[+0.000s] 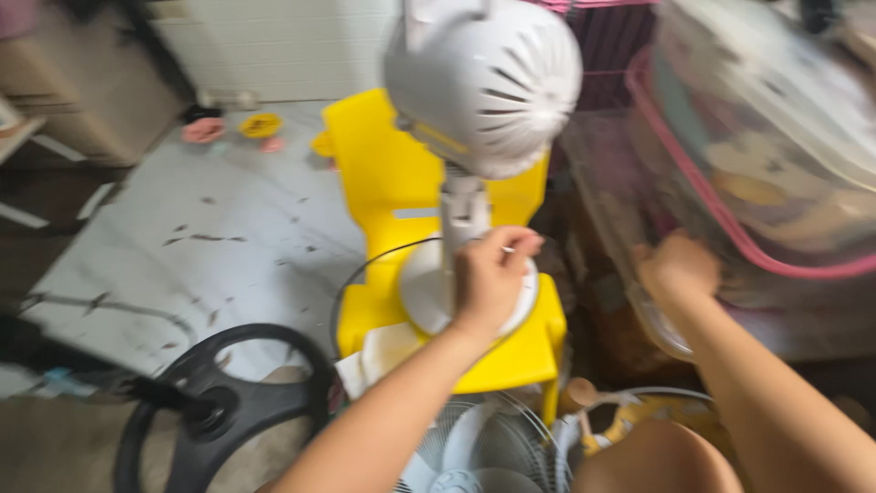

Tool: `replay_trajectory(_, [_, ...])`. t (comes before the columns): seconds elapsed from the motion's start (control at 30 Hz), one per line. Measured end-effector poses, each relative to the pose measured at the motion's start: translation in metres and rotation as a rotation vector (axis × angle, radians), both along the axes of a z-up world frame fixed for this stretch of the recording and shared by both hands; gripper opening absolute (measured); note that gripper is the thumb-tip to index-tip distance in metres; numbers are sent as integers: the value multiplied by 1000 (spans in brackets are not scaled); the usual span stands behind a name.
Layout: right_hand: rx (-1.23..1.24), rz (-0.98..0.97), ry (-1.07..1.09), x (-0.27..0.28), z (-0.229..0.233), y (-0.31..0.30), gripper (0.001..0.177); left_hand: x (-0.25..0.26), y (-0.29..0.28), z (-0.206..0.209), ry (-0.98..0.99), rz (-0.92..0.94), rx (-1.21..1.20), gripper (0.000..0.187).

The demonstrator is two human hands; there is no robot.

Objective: The person uses a multi-tool to pry and adjust the rear housing of a white electric fan placed on a yellow chair. They repeatedly insert the tool into seams and rotate the fan head to access different areas.

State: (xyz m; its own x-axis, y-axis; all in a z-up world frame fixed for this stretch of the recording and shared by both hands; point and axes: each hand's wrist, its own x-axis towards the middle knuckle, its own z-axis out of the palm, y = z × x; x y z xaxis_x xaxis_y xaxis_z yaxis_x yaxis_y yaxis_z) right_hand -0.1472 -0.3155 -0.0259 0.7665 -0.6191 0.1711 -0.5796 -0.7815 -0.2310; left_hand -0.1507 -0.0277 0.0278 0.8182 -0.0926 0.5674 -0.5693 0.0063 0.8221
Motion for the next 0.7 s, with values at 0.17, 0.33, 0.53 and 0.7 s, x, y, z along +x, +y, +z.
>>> replay_trajectory(0.17, [-69, -55, -23, 17, -64, -31, 54, -1, 7, -7, 115, -66, 51, 12])
replay_trajectory(0.33, [48, 20, -7, 34, -89, -69, 34, -2, 4, -19, 213, -131, -35, 13])
replay_trajectory(0.53, [408, 159, -169, 18, -56, -65, 23, -2, 44, -5, 72, 11, -169, 14])
replay_trajectory(0.7, [1491, 385, -145, -52, -5, -59, 37, 33, 90, 22, 170, 30, -283, 27])
